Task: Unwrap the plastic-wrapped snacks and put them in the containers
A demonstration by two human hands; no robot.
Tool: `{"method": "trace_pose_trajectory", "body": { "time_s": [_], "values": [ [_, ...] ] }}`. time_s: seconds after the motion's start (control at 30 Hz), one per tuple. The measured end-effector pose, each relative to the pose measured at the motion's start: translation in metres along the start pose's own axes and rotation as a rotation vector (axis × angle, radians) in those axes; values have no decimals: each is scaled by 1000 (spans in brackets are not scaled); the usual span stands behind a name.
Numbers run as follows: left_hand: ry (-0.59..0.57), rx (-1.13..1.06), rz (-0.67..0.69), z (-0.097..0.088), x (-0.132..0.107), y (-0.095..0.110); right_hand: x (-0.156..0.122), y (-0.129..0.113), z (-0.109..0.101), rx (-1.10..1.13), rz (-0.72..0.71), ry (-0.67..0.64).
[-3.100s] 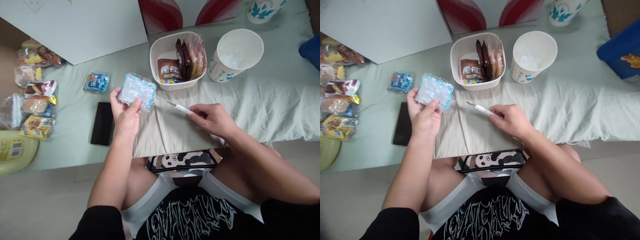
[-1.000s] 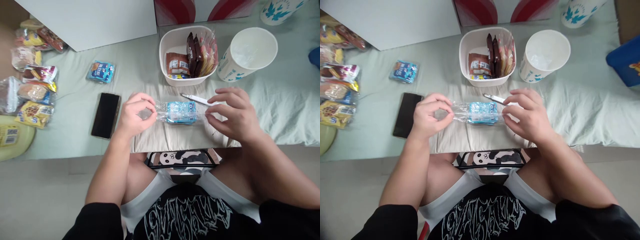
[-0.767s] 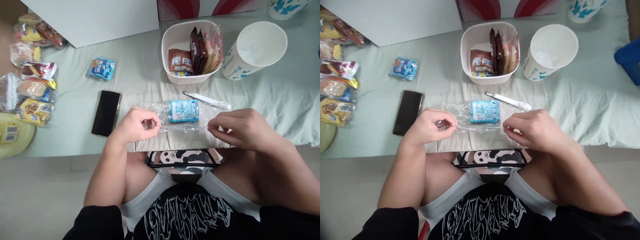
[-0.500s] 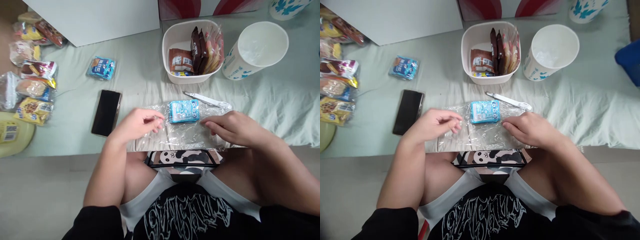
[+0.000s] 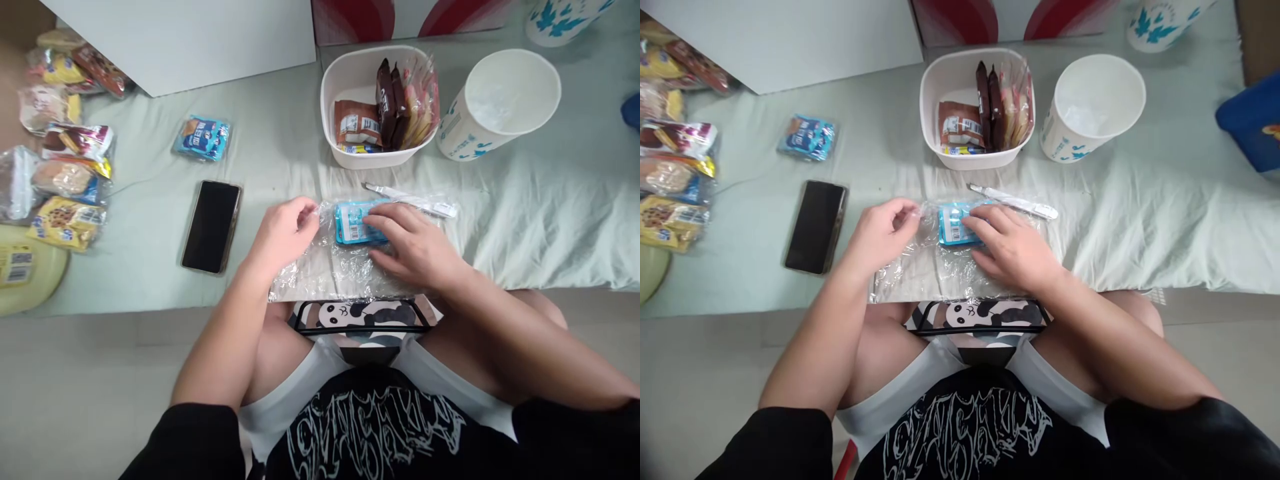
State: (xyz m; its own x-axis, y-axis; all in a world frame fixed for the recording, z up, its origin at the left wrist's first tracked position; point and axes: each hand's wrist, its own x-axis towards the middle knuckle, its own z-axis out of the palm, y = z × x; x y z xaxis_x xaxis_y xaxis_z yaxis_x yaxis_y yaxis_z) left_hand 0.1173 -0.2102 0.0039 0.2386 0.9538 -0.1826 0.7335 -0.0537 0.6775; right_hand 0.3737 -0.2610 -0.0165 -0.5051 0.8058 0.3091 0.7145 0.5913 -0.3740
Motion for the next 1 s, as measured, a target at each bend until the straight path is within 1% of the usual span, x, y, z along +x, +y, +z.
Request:
{"method": "trace_pose_trajectory", "body": {
  "time_s": [0.03, 0.1, 0.2, 0.23, 0.3, 0.4, 0.47, 0.6, 0.63, 0.7, 0.77, 0.83, 0.9, 1.0],
  "values": [
    [-9, -77, -52, 1, 1, 2, 1, -1, 4, 6, 20, -25],
    [-46, -301, -145, 4, 1, 7, 2, -2, 11, 20, 65, -48],
    [-146, -665, -266, 5, 0, 17, 4, -2, 16, 45, 91, -26],
    [-181, -749, -291, 4, -1, 20, 4, 0, 16, 53, 93, -9],
    [-239, -845, -315, 1, -1, 25, 5, 4, 15, 87, 94, 18],
    [-269, -843, -323, -3, 0, 26, 7, 11, 8, 191, 75, 6],
    [-253, -784, -317, -4, 2, 23, 9, 15, 1, 224, 95, -3],
    [-124, -602, -258, 1, 8, 11, 9, 12, -14, 141, 276, 31],
    [-95, -559, -238, 3, 9, 8, 9, 10, -19, 118, 311, 56],
    [-71, -506, -205, 7, 12, 3, 8, 6, -34, 79, 332, 140],
    [-86, -502, -183, 8, 12, 0, 12, 4, -52, 33, 302, 256],
    [-97, -514, -172, 8, 11, 1, 26, 6, -70, -56, 273, 322],
    [-107, -511, -167, 5, 9, 4, 50, 14, -84, -192, 287, 284],
    [-146, -481, -164, 0, 5, 9, 95, 28, -92, -353, 339, 71]
  ]
}}
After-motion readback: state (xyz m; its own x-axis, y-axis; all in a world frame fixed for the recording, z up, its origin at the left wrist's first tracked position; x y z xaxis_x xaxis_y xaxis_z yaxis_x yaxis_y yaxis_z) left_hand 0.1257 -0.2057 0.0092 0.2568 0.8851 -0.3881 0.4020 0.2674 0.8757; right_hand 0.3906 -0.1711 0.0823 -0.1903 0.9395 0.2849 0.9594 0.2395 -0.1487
